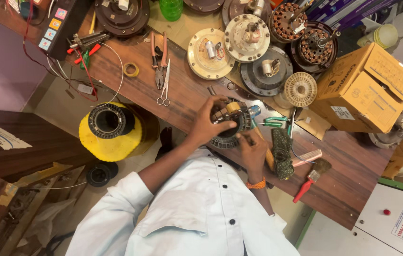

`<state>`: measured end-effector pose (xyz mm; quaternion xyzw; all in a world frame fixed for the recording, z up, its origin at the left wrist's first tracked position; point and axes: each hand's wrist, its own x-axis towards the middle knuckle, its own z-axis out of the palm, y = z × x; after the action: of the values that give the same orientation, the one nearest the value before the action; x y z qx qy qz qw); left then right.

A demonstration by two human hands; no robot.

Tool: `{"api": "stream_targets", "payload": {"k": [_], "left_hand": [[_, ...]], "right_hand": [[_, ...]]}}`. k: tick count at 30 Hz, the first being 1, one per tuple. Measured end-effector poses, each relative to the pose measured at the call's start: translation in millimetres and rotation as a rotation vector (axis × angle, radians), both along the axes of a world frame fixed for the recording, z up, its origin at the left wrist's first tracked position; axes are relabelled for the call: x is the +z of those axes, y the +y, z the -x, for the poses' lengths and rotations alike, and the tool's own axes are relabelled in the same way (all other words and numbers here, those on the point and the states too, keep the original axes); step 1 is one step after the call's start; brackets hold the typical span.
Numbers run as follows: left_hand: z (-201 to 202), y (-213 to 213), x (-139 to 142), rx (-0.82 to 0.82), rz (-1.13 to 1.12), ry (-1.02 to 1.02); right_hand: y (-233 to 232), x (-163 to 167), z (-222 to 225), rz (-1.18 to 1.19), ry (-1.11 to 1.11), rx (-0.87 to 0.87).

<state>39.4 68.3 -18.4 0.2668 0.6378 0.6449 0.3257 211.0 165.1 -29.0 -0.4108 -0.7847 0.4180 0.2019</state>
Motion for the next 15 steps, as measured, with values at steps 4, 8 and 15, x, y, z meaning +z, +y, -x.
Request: {"api": "stream_targets", "payload": {"k": [4, 8, 15], "left_hand": [[-19.5, 8.4, 7.3, 0.205, 0.112, 0.515], [-10.2, 13.8, -3.3, 0.251, 0.12, 0.477], [-6.5, 14.0, -16.7, 0.242, 0.05, 0.49]], "right_hand": [[28.2, 7.1, -9.3, 0.139, 0.058, -0.047], [58.7, 34.2, 7.3, -0.023, 0.088, 0.024], [87.9, 76.3, 73.2, -0.357, 0.15, 0.378]]}}
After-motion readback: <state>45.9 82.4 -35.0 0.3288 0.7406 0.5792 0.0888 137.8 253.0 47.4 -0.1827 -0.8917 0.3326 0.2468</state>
